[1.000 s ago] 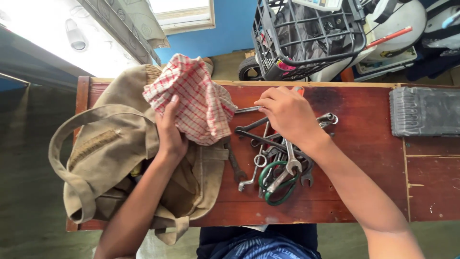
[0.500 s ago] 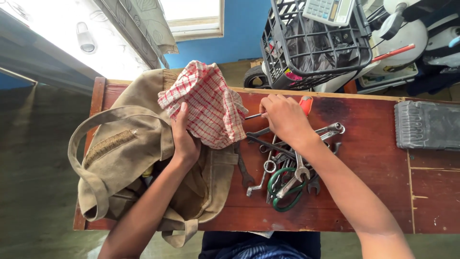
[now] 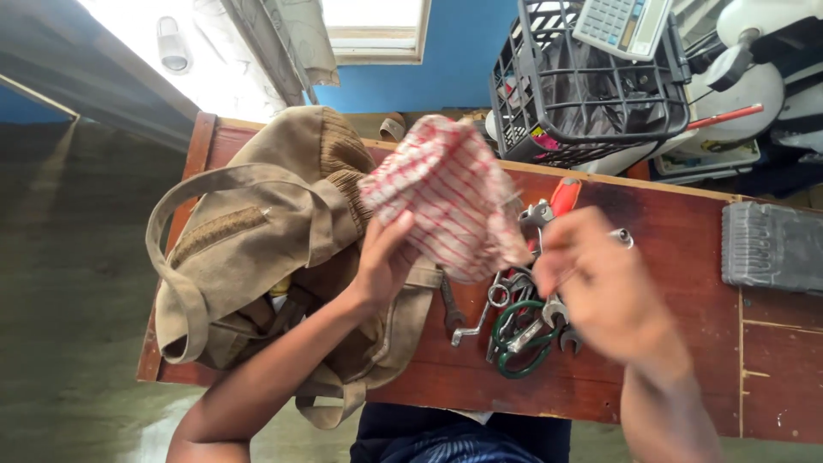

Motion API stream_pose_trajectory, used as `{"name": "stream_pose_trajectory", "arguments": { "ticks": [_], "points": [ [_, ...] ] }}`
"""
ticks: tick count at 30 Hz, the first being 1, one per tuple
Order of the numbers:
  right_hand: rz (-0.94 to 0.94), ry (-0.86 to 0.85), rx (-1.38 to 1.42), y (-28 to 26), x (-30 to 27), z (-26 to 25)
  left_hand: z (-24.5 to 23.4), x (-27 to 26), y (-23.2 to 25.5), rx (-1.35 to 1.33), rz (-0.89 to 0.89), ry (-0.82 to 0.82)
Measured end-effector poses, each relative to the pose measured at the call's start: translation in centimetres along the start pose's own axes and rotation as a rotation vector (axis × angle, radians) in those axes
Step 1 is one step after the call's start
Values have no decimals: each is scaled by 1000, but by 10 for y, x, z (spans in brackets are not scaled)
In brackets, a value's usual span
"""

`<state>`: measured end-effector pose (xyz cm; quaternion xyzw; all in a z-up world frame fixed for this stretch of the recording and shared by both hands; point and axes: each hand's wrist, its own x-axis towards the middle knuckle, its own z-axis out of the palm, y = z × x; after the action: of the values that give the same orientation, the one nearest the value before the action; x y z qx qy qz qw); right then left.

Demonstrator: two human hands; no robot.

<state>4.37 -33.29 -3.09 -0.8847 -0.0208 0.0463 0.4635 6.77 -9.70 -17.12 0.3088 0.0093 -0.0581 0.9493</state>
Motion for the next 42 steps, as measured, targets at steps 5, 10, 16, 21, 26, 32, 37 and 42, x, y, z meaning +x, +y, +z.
{"name": "stream_pose_trajectory", "arguments": {
  "ticks": [5, 10, 16, 21, 26, 32, 37, 42],
  "points": [
    [62, -262, -215, -6, 0, 19, -8, -6, 10, 92, -117, -373],
    [-16, -184, -180, -19, 2, 8, 22, -7, 45, 258, -33, -579],
    [-121, -159, -100, -29, -1, -25, 67, -15, 84, 516, -43, -615],
    [-127, -60, -52, -33, -18, -57, 126, -19, 114, 573, -52, -615],
    [-298, 121, 67, -17, -34, -71, 193, -16, 130, 935, 220, -661],
    [-375, 321, 108, -17, -40, -73, 230, -2, 98, 1234, 531, -604],
    [-467, 318, 32, -22, -22, -75, 223, 16, 67, 1239, 622, -472],
    [-467, 289, -44, -16, -7, -79, 216, 25, 62, 1338, 635, -426]
  ]
}}
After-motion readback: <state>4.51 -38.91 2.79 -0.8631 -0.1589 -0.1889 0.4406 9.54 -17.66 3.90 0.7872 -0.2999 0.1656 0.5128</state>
